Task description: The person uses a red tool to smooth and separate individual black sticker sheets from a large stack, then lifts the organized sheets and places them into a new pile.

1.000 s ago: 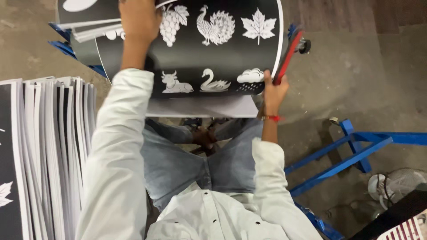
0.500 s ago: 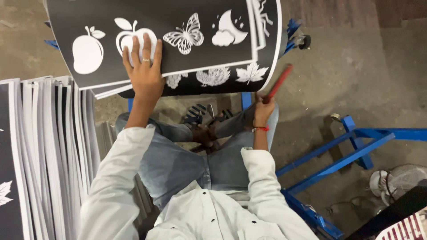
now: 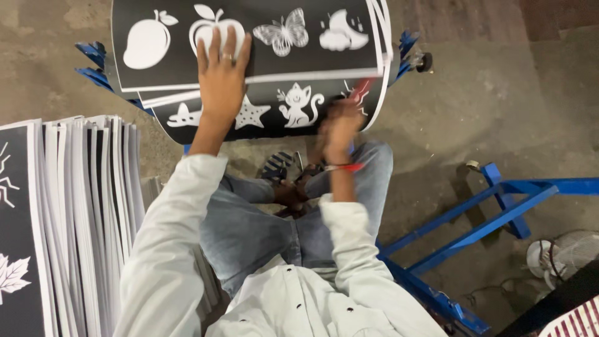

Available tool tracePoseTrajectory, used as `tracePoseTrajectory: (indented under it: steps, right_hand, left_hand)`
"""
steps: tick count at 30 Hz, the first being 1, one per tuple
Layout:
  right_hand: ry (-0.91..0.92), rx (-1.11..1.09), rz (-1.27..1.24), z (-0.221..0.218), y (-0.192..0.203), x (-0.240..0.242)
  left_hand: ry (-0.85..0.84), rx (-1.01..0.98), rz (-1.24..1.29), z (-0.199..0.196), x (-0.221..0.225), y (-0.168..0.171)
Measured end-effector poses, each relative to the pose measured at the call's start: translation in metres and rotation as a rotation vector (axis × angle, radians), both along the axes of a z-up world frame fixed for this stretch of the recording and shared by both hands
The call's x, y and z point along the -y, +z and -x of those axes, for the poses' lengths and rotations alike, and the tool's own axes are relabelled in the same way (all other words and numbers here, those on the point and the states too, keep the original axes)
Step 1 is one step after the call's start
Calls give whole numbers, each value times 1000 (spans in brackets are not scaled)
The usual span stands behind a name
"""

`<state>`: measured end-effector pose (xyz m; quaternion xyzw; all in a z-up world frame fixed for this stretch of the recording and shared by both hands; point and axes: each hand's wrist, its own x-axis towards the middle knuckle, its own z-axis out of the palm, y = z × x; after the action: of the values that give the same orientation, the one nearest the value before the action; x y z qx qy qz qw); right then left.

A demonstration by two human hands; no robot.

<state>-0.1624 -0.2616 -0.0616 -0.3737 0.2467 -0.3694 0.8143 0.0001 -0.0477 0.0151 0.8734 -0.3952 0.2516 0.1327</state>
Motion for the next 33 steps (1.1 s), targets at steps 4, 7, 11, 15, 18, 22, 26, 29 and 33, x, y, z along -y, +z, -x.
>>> tracePoseTrajectory:
  steps: [4, 7, 11, 15, 18, 22, 26, 29, 33]
  right_hand:
    - [559, -223, 219, -8, -18, -130]
    - [369, -202, 108, -4, -26, -124]
    - [-175, -151, 6, 31, -52, -25]
    - [-245, 15, -116, 46, -90, 11]
    - [-100, 30, 88, 24, -115, -41]
    - [370, 19, 398, 23, -115, -135]
    - [616, -176, 262, 50, -54, -147]
    - [661, -193, -18, 81, 2, -107]
    - [834, -111, -26, 108, 39, -67]
  left_hand:
    - [21, 143, -26, 40, -24, -10]
    - [24, 87, -14, 43, -28, 0]
    - [4, -18, -18, 49, -32, 2]
    - [11, -10, -34, 58, -33, -10]
    - [80, 102, -83, 59, -33, -17]
    - [30, 41, -62, 70, -39, -23]
    - [16, -63, -135, 89, -51, -12]
    - [-22, -130, -127, 100, -56, -10]
    - [11, -118, -85, 109, -54, -26]
